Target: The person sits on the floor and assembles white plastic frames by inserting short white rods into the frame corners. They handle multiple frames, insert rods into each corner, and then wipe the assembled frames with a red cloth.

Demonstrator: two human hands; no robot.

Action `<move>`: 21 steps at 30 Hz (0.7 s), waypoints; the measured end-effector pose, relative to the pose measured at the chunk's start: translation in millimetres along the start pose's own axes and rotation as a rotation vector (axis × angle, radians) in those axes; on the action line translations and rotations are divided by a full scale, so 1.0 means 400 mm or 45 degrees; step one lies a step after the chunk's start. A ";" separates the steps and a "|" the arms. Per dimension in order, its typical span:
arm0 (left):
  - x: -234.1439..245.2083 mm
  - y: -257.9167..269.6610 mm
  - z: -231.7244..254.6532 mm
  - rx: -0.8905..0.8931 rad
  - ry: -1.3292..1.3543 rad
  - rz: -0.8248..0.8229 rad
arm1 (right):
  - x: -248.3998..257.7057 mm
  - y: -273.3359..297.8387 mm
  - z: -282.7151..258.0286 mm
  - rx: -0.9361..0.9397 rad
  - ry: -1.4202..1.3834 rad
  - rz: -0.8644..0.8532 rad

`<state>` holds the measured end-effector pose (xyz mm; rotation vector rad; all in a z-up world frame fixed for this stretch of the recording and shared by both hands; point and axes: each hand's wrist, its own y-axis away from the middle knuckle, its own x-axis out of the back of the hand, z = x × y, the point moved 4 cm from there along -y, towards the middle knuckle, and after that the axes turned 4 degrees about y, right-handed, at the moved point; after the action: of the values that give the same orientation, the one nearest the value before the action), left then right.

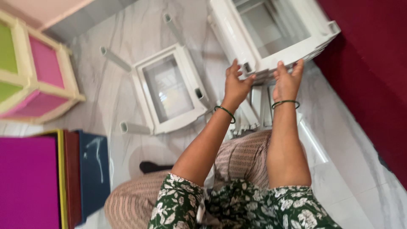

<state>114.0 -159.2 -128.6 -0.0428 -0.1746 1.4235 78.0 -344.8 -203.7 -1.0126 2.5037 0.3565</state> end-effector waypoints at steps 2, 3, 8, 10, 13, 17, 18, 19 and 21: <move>0.043 0.070 0.057 -0.173 -0.018 -0.086 | 0.004 0.003 0.014 0.073 0.055 0.000; 0.068 0.110 0.085 -0.260 -0.025 -0.131 | 0.008 0.012 0.013 0.155 0.229 0.052; 0.288 0.246 0.172 -0.419 -0.083 -0.176 | -0.067 0.120 -0.004 0.338 0.470 -0.107; 0.380 0.280 0.172 -0.411 -0.174 -0.136 | -0.141 0.184 0.019 0.117 0.766 -0.325; 0.497 0.315 0.144 -0.296 -0.317 -0.082 | -0.271 0.313 0.040 0.200 0.869 -0.839; 0.584 0.345 0.079 -0.136 -0.450 -0.015 | -0.368 0.426 0.083 0.125 1.146 -1.123; 0.595 0.348 0.064 -0.190 -0.464 0.002 | -0.387 0.441 0.091 0.122 1.124 -1.124; 0.598 0.348 0.048 -0.239 -0.482 0.019 | -0.402 0.456 0.103 0.111 1.099 -1.127; 0.598 0.334 0.013 -0.309 -0.513 0.040 | -0.426 0.476 0.121 0.122 1.054 -1.132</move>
<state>14.8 96.0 -118.5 0.0427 -0.6815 1.4241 67.6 -90.3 -151.9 -2.4153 2.2721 -0.5529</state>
